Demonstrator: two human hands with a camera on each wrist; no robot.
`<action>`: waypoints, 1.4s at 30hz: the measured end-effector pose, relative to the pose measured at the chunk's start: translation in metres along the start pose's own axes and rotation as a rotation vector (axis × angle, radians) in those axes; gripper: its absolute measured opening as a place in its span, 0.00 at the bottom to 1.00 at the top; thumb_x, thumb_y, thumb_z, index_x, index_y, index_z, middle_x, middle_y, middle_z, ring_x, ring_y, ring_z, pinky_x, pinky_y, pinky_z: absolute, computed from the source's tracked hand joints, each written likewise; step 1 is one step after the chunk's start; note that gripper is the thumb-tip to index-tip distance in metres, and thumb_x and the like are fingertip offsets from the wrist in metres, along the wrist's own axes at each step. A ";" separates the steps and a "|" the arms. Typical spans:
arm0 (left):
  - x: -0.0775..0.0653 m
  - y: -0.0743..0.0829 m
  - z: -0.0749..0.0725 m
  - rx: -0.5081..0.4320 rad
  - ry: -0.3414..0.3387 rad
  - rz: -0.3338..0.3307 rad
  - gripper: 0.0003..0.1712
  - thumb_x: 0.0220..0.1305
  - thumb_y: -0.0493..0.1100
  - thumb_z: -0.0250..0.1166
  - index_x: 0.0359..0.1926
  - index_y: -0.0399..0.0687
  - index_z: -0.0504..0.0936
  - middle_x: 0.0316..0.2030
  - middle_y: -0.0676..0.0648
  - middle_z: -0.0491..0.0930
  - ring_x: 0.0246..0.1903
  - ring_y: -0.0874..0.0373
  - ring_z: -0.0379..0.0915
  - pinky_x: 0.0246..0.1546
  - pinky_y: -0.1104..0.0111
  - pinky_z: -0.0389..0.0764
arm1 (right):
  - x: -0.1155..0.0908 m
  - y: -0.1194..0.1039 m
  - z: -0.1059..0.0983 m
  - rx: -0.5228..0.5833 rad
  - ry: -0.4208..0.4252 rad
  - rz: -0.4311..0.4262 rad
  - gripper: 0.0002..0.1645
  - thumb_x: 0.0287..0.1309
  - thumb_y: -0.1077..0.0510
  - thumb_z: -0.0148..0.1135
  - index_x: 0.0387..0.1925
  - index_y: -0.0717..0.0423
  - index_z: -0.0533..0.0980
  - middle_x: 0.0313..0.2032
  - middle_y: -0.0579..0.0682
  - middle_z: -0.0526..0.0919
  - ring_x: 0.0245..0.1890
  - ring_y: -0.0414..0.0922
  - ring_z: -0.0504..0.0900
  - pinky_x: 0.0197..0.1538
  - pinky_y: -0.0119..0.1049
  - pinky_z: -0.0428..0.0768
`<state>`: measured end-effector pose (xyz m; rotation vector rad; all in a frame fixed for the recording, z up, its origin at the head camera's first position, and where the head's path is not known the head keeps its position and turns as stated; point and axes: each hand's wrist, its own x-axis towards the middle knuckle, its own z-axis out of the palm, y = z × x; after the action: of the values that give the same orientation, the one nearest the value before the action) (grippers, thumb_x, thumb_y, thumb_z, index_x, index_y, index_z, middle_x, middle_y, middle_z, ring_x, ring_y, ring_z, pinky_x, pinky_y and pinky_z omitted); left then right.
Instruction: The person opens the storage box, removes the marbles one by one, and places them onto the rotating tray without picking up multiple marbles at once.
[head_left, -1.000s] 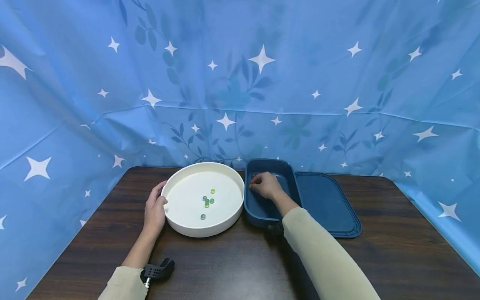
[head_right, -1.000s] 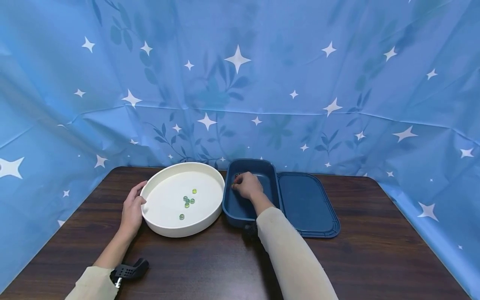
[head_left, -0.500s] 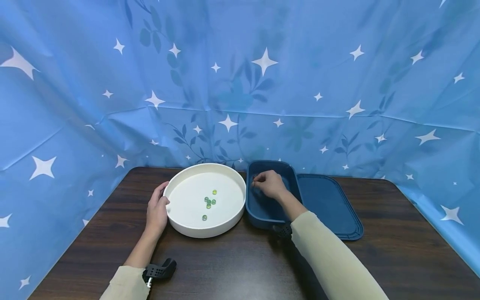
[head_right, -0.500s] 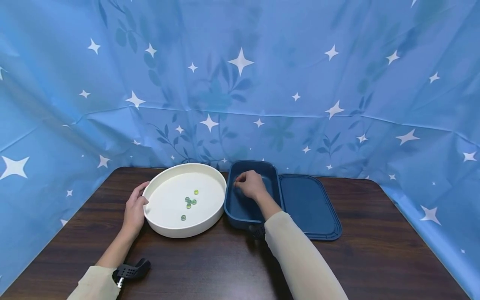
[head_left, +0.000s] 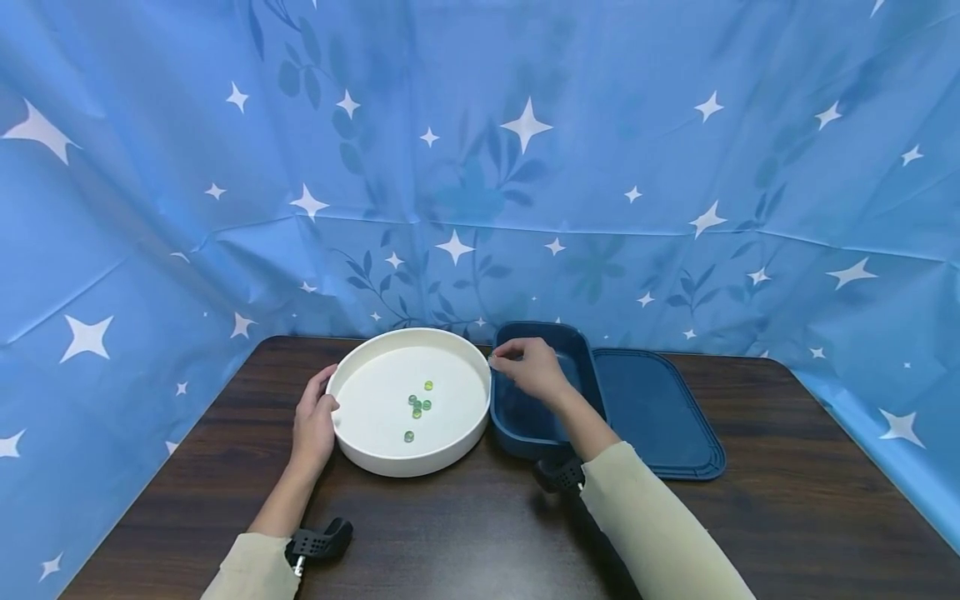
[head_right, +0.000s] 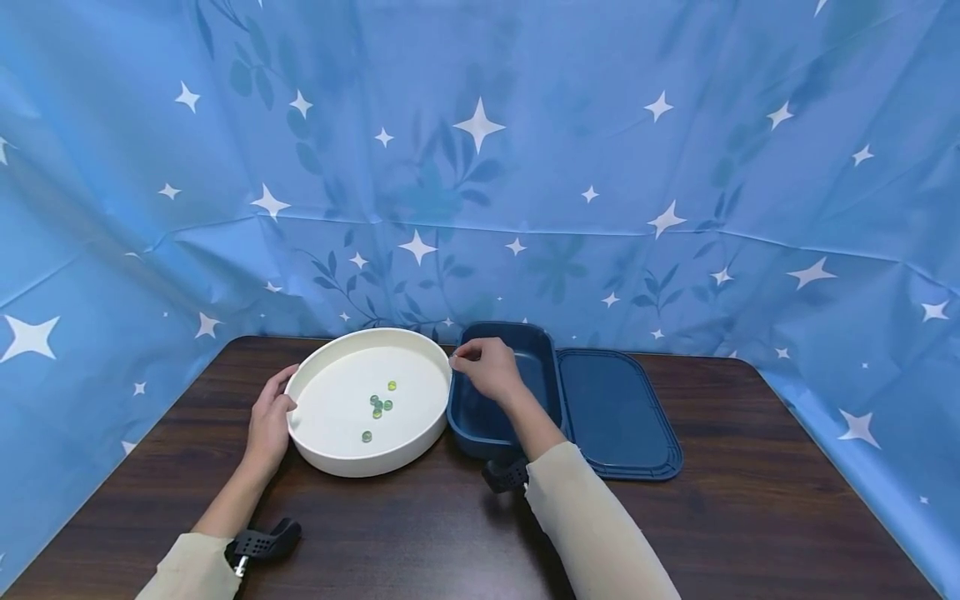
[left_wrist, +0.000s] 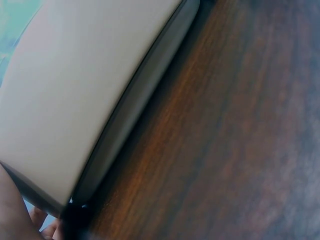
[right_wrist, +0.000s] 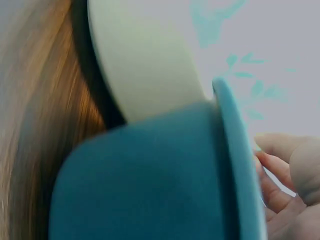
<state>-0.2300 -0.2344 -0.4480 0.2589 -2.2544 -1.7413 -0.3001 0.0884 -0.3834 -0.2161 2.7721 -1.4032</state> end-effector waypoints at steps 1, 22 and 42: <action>0.000 0.000 0.000 0.000 -0.001 0.000 0.37 0.64 0.35 0.40 0.75 0.48 0.63 0.77 0.43 0.60 0.76 0.47 0.55 0.74 0.50 0.58 | -0.001 -0.002 0.002 -0.001 0.006 -0.015 0.12 0.64 0.51 0.66 0.45 0.52 0.86 0.42 0.52 0.86 0.37 0.47 0.81 0.38 0.34 0.81; 0.001 0.000 0.000 -0.014 -0.003 -0.002 0.36 0.65 0.34 0.40 0.75 0.47 0.63 0.77 0.43 0.60 0.76 0.47 0.55 0.74 0.49 0.59 | 0.003 -0.046 0.050 -0.053 -0.143 -0.165 0.10 0.62 0.55 0.68 0.41 0.55 0.86 0.35 0.51 0.87 0.32 0.42 0.82 0.34 0.32 0.80; 0.000 0.000 -0.001 -0.007 -0.006 -0.005 0.37 0.64 0.34 0.40 0.75 0.47 0.63 0.77 0.42 0.60 0.76 0.46 0.55 0.72 0.49 0.60 | 0.016 -0.045 0.089 -0.269 -0.235 -0.134 0.05 0.57 0.60 0.71 0.34 0.58 0.88 0.32 0.50 0.90 0.30 0.38 0.78 0.35 0.27 0.75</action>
<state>-0.2293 -0.2351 -0.4477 0.2587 -2.2529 -1.7543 -0.3031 -0.0111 -0.3990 -0.5441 2.7781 -0.9467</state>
